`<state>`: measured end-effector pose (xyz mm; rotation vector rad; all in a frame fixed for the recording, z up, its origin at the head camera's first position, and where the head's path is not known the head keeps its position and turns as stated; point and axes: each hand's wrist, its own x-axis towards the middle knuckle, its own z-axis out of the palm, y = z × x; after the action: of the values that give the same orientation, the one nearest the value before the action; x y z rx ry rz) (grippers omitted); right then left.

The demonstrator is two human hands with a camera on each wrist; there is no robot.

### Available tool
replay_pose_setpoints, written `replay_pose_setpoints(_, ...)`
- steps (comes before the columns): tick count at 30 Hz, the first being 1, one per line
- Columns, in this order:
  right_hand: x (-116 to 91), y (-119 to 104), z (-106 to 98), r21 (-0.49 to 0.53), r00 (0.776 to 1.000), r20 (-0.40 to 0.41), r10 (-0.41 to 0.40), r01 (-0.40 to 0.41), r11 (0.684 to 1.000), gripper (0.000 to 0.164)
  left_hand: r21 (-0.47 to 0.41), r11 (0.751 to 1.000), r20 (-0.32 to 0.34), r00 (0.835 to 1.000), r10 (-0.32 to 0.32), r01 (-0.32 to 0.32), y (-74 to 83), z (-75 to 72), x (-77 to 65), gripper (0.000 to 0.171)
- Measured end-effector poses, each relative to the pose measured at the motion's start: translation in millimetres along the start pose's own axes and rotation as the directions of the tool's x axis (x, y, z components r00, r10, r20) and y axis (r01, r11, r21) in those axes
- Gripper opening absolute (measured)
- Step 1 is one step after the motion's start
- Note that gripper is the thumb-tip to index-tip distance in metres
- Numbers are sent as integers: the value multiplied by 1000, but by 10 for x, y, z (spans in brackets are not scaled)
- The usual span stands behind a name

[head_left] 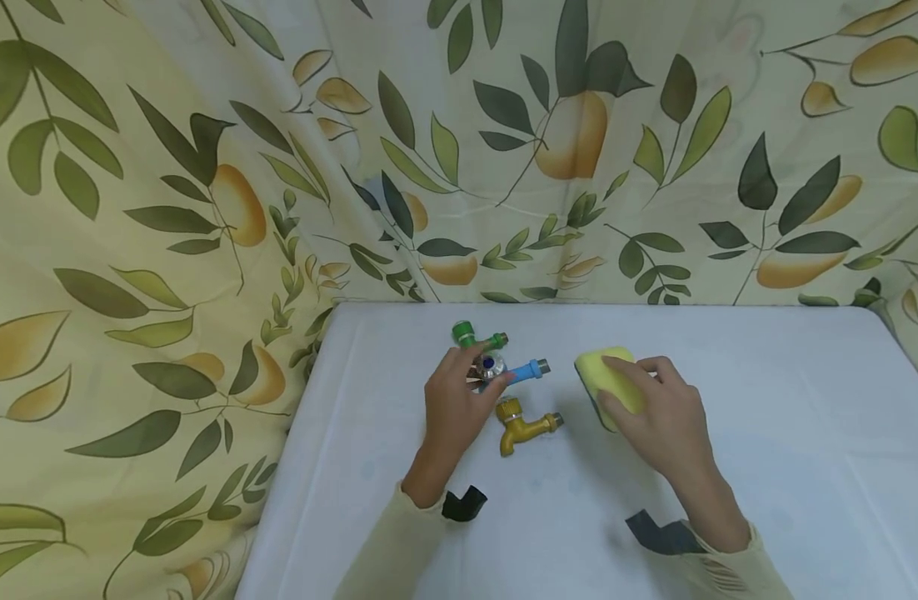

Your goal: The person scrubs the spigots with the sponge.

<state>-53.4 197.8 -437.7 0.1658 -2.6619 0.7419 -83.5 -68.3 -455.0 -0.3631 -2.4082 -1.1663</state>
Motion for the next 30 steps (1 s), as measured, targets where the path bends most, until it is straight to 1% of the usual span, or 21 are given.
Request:
replay_pose_setpoints(2, -7, 2, -4, 16, 1000, 8, 15, -15, 1000, 40, -24, 998, 14, 998, -55, 55, -65, -3, 71, 46)
replay_pose_setpoints(5, -25, 9, -7, 36, 999, 21, 34, -35, 999, 41, -44, 992, 42, 993, -115, 117, -166, 8, 162, 41)
replay_pose_setpoints(7, -36, 11, -14, 48, 999, 26, 46, -47, 998, 41, -44, 985, 65, 985, -162, 165, -232, 29, 212, 39)
replay_pose_setpoints(9, -47, 16, -17, 56, 998, 27, 52, -53, 997, 41, -41, 975, 86, 973, -216, 220, -297, 56, 247, 39)
replay_pose_setpoints(11, -56, 16, -20, 62, 998, 25, 49, -51, 997, 41, -40, 960, 111, 956, -272, 278, -362, 92, 271, 40)
replay_pose_setpoints(14, -69, 15, -21, 71, 999, 24, 43, -45, 996, 42, -35, 932, 148, 924, -353, 362, -455, 160, 288, 41)
replay_pose_setpoints(18, -90, 6, -22, 81, 998, 36, 43, -46, 996, 42, -12, 897, 187, 883, -431, 441, -571, 265, 279, 41)
replay_pose_setpoints(21, -108, 1, -17, 83, 998, 42, 45, -48, 995, 42, 11, 882, 201, 863, -464, 472, -656, 343, 251, 39)
replay_pose_setpoints(22, -114, 2, -13, 82, 998, 42, 44, -48, 996, 42, 18, 881, 203, 861, -467, 474, -681, 365, 238, 39)
replay_pose_setpoints(27, -138, 0, -14, 81, 996, 61, 60, -65, 995, 42, 64, 884, 212, 860, -465, 463, -752, 451, 192, 39)
replay_pose_setpoints(29, -147, -3, -16, 81, 995, 70, 67, -72, 994, 42, 98, 887, 207, 863, -461, 451, -748, 473, 186, 40)
replay_pose_setpoints(30, -149, -4, -14, 81, 995, 71, 67, -73, 994, 42, 120, 890, 202, 867, -455, 440, -745, 484, 184, 41)
